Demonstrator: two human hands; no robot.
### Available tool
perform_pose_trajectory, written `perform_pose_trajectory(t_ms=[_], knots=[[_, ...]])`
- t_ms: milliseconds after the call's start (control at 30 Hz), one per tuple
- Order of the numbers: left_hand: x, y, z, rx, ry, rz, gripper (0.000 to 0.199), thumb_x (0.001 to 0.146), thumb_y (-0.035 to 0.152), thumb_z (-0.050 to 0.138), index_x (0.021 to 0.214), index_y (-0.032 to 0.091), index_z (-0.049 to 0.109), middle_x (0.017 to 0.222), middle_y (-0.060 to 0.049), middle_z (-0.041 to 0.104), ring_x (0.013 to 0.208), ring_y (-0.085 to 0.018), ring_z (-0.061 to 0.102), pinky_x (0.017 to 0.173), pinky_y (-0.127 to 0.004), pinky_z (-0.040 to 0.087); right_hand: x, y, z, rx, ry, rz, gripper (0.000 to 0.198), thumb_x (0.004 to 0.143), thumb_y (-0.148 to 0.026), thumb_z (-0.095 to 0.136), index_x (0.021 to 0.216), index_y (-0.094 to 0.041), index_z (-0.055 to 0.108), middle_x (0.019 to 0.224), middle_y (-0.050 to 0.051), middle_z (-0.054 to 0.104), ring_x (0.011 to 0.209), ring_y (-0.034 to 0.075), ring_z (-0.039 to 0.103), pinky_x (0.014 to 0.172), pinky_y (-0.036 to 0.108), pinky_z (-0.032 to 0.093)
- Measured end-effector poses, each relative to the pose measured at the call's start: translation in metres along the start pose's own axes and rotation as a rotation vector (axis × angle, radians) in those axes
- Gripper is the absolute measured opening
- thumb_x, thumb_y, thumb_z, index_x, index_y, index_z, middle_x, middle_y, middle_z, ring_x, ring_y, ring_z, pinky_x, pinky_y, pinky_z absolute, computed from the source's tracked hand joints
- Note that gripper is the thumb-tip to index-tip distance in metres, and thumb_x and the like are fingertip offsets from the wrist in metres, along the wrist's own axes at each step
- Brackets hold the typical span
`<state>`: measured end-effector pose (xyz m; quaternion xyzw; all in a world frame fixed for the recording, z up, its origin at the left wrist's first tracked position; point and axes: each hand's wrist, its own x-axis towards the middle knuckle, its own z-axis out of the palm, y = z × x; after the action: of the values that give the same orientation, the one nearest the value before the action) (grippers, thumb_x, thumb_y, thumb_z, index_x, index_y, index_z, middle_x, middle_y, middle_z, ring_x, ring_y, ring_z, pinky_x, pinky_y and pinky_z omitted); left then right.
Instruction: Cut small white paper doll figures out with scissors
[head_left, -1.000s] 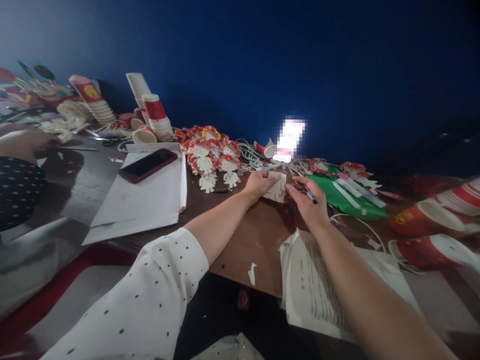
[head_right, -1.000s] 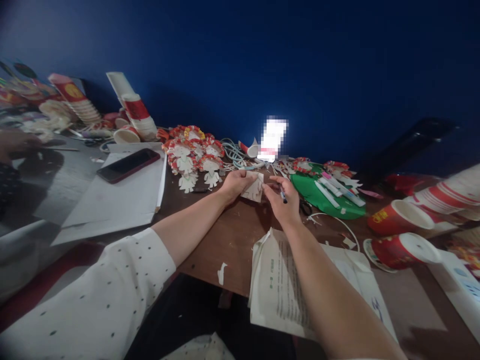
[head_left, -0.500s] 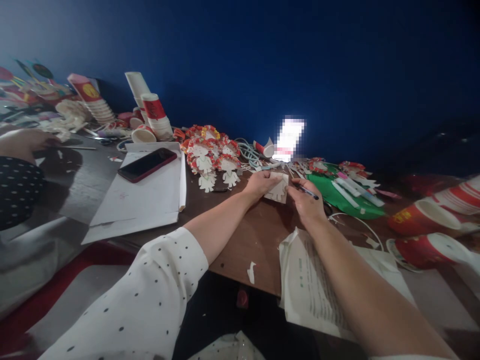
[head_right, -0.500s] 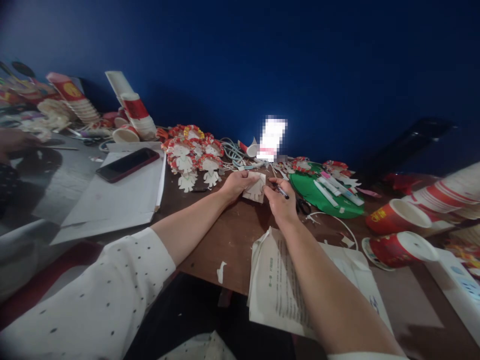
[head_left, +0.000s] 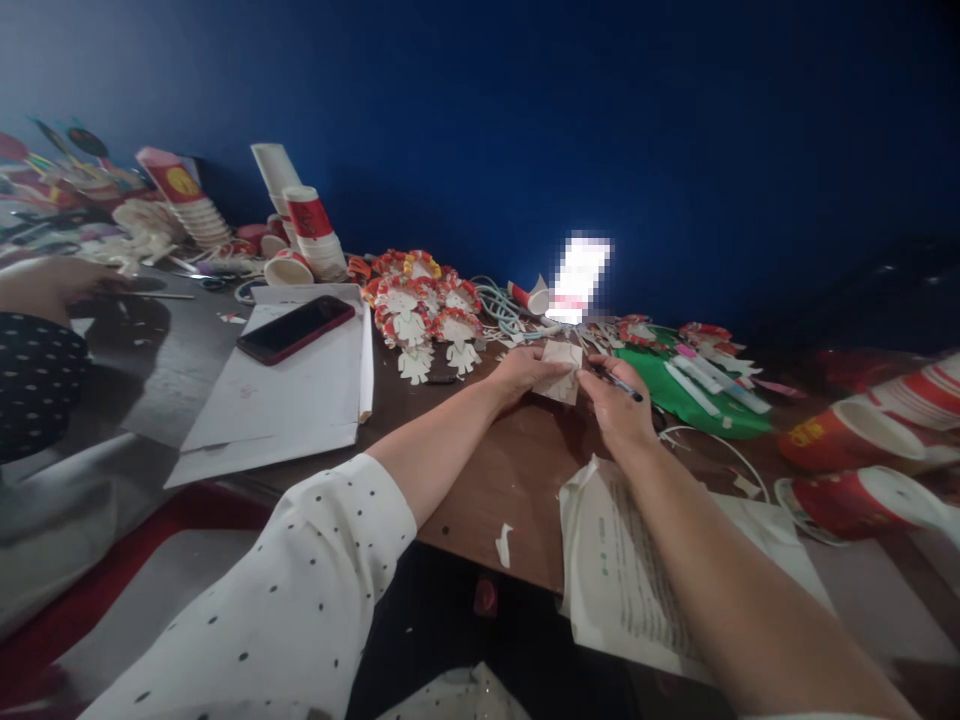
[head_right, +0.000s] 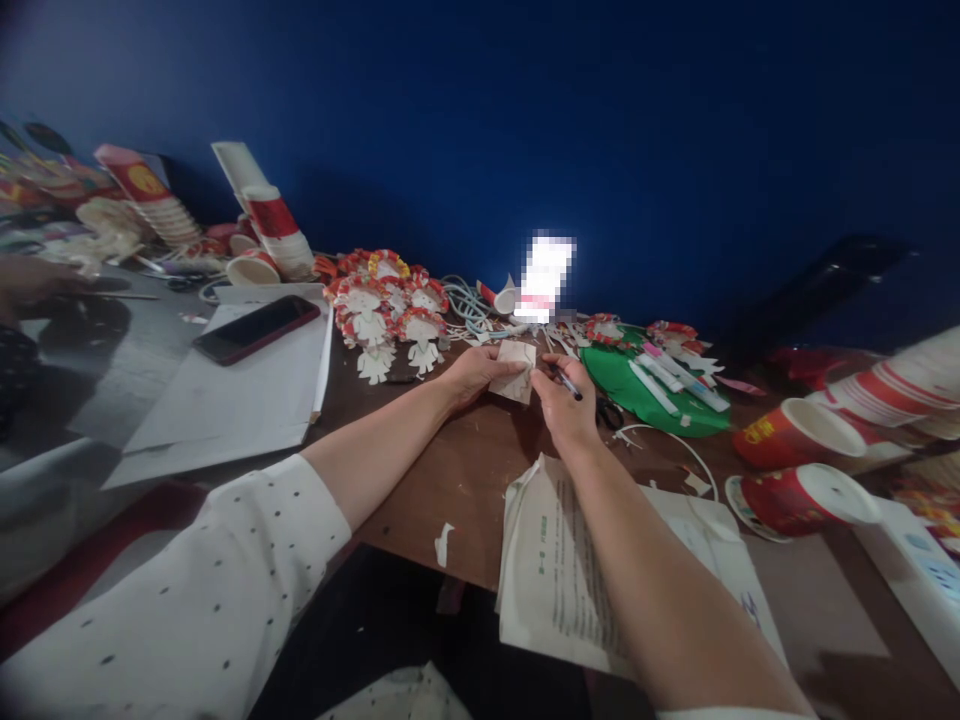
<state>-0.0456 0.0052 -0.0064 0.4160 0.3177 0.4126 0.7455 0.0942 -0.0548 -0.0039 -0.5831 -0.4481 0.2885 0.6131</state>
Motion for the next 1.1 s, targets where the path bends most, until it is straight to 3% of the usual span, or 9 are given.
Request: perform_pose_trajectory(t_ms=[300, 467, 600, 767, 1100], knots=[[-0.001, 0.000, 0.000, 0.041, 0.055, 0.007, 0.025, 0.063, 0.017, 0.088, 0.085, 0.011, 0.077, 0.075, -0.007, 0.075, 0.067, -0.015, 0.068, 0.079, -0.032, 0.056, -0.001, 0.004, 0.000, 0.011, -0.014, -0.025, 0.041, 0.063, -0.037, 0.079, 0.099, -0.019, 0.068, 0.072, 0.001, 0.069, 0.061, 0.017, 0.061, 0.057, 0.030, 0.051], [0.000, 0.001, 0.001, 0.023, 0.080, 0.021, 0.021, 0.066, 0.016, 0.085, 0.085, 0.011, 0.076, 0.075, -0.007, 0.074, 0.066, -0.016, 0.068, 0.078, -0.035, 0.057, -0.002, 0.000, -0.005, -0.238, -0.007, -0.271, 0.040, 0.082, -0.044, 0.067, 0.112, -0.019, 0.072, 0.081, 0.005, 0.073, 0.055, 0.016, 0.058, 0.057, 0.032, 0.053], [0.002, 0.001, 0.000, -0.042, 0.104, 0.035, 0.023, 0.065, 0.015, 0.085, 0.085, 0.010, 0.075, 0.074, -0.006, 0.073, 0.063, -0.016, 0.067, 0.077, -0.035, 0.056, -0.007, -0.008, -0.006, -0.254, 0.045, -0.378, 0.044, 0.095, -0.051, 0.054, 0.122, -0.021, 0.071, 0.087, 0.008, 0.075, 0.052, 0.015, 0.058, 0.054, 0.033, 0.054], [0.003, 0.000, -0.004, -0.096, 0.080, 0.035, 0.029, 0.060, 0.021, 0.089, 0.083, 0.010, 0.075, 0.074, -0.007, 0.074, 0.064, -0.017, 0.067, 0.076, -0.035, 0.055, -0.012, -0.015, -0.007, -0.331, 0.046, -0.511, 0.047, 0.097, -0.054, 0.051, 0.116, -0.018, 0.074, 0.092, 0.011, 0.075, 0.061, 0.018, 0.064, 0.059, 0.036, 0.057], [0.008, -0.005, -0.007, -0.065, 0.087, 0.077, 0.032, 0.061, 0.021, 0.086, 0.088, 0.009, 0.075, 0.078, -0.008, 0.074, 0.067, -0.017, 0.068, 0.079, -0.035, 0.054, -0.014, -0.016, -0.008, -0.522, 0.025, -0.690, 0.034, 0.098, -0.043, 0.053, 0.105, -0.019, 0.076, 0.091, 0.011, 0.078, 0.086, 0.026, 0.075, 0.080, 0.041, 0.060]])
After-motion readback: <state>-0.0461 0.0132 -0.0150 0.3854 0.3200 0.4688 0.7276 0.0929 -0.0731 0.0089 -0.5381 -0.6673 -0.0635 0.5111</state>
